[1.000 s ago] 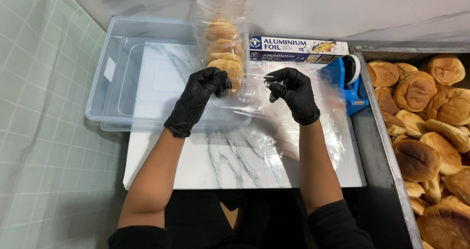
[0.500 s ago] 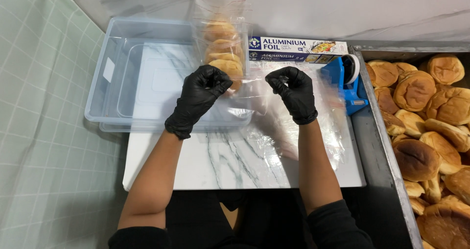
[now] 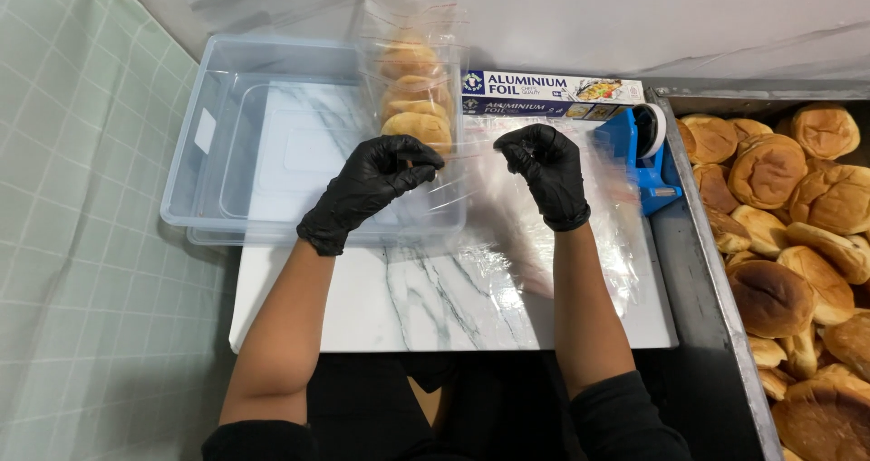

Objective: Packing individual bread buns into plastic bags and sealing them using a manual tape sealer at a bakery packaging station.

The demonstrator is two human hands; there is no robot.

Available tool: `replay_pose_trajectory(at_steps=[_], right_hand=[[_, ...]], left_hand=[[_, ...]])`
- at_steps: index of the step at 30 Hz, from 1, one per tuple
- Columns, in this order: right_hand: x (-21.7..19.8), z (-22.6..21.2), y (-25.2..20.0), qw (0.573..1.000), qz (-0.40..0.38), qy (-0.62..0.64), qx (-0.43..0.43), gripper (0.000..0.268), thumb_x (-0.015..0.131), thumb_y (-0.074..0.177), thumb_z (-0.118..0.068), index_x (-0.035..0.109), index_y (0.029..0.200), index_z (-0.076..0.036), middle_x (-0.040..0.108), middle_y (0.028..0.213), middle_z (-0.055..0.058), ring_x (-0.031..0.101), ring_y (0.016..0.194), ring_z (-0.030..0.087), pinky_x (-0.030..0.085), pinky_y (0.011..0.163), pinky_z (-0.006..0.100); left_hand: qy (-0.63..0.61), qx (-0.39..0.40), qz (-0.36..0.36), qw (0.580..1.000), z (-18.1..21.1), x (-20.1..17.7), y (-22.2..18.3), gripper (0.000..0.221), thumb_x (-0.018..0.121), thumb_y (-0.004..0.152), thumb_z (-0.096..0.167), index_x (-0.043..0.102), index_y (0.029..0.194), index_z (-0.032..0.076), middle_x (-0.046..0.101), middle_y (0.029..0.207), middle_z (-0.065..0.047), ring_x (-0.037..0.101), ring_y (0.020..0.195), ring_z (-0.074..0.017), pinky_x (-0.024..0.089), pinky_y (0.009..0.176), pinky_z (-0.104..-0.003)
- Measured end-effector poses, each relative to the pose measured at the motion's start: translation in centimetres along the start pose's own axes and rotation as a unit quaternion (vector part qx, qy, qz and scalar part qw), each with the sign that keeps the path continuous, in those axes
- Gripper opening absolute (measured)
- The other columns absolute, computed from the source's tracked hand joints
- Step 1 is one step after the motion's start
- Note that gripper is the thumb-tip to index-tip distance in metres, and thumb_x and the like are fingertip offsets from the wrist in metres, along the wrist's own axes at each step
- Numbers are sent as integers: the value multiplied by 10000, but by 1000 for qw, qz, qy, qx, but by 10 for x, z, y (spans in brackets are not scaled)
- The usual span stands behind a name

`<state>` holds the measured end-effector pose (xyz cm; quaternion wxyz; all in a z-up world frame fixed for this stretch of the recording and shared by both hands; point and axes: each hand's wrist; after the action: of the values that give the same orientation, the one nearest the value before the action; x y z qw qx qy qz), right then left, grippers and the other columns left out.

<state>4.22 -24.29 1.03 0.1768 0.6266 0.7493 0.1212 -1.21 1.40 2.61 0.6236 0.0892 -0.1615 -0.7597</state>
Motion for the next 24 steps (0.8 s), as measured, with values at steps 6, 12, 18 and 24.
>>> replay_pose_trajectory(at_steps=[6,12,18,24], right_hand=[[-4,3,1,1000,-15,19,1,153,732,976,-86,711,1094,10,692,796,120,610,680,105,546,727,261],[-4,-1,0,999,-14,37,-2,177,678,1007,-117,704,1129,9,732,901,146,645,693,119,558,726,269],[0,-14,-1,999,-9,36,-7,180,637,1028,-119,711,1134,5,702,818,109,640,690,115,540,724,252],[-1,-14,-1,999,-2,31,-8,185,621,1036,-129,714,1129,2,692,795,105,636,690,114,527,708,236]], left_hand=[[2,2,11,1000,2,-1,-1,43,726,973,71,716,997,37,705,742,-41,591,664,-39,541,662,-202],[14,-9,25,1000,-2,-2,1,136,673,1014,128,696,938,17,676,657,-77,616,612,-80,547,620,-203],[23,-24,33,999,-10,-1,3,253,603,1057,195,718,898,36,644,582,-72,579,545,-85,486,552,-185],[52,-37,37,997,-8,1,4,354,536,1084,279,761,908,70,657,572,-89,539,530,-94,444,539,-183]])
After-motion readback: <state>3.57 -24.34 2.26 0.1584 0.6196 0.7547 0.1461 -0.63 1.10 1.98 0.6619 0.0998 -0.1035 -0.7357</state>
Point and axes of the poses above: each hand's wrist, its own y-axis towards the middle knuckle, its own x-axis out of the palm, z = x × y
